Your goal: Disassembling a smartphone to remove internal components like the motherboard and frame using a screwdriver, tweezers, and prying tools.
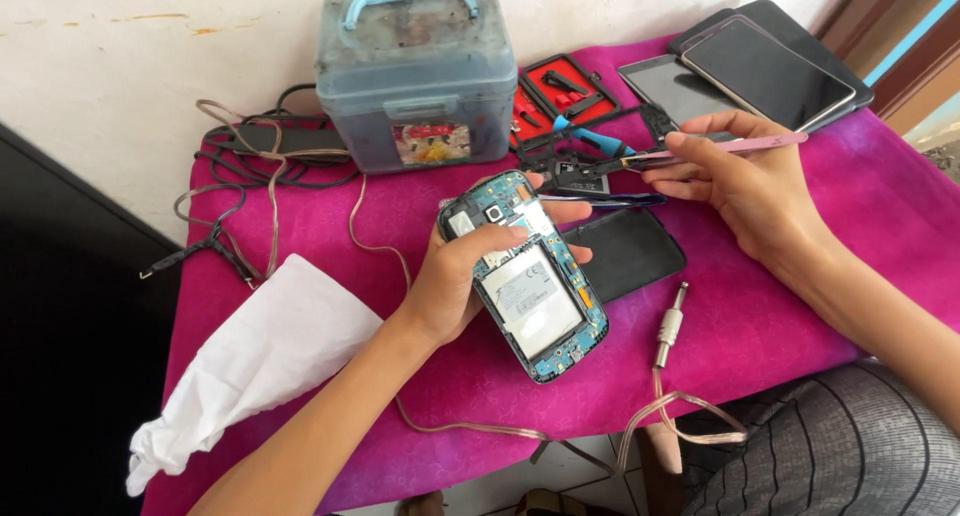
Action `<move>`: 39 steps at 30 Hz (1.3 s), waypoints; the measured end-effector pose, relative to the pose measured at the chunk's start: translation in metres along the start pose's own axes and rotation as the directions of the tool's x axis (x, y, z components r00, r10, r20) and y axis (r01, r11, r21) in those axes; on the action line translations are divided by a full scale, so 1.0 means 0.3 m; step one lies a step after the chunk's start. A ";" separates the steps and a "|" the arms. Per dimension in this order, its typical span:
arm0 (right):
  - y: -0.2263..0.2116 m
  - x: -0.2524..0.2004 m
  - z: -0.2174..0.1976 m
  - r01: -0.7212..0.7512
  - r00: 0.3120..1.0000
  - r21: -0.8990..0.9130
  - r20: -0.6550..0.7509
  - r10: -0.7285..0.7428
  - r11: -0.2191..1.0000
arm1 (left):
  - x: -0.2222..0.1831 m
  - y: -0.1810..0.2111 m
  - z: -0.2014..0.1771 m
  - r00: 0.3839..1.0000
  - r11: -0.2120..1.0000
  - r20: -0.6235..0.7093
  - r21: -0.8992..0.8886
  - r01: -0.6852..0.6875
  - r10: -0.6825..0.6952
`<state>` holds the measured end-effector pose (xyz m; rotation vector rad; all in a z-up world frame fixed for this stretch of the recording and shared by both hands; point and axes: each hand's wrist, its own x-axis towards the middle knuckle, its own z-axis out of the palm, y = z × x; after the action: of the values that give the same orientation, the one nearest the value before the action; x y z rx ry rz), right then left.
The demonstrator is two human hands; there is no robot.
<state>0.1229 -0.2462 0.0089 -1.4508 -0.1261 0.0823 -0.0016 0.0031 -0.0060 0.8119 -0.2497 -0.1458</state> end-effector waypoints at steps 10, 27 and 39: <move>0.006 -0.026 0.008 0.253 0.956 -0.252 0.212 -0.202 0.934 | -0.008 0.021 0.021 0.998 0.997 0.054 0.072 -0.017 0.014; -0.078 -0.050 -0.029 0.415 0.897 -0.030 -0.154 -0.414 0.909 | 0.026 0.012 0.033 0.955 0.987 -0.284 0.155 -0.040 0.083; -0.082 -0.130 -0.009 0.690 0.711 -0.259 0.415 -0.567 0.676 | 0.035 0.023 -0.011 0.863 0.955 -0.415 0.190 -0.228 0.288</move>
<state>0.0841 -0.2569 0.0317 -1.7169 -0.9584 -0.3238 0.0096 0.0078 -0.0015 0.9145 0.0633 0.3126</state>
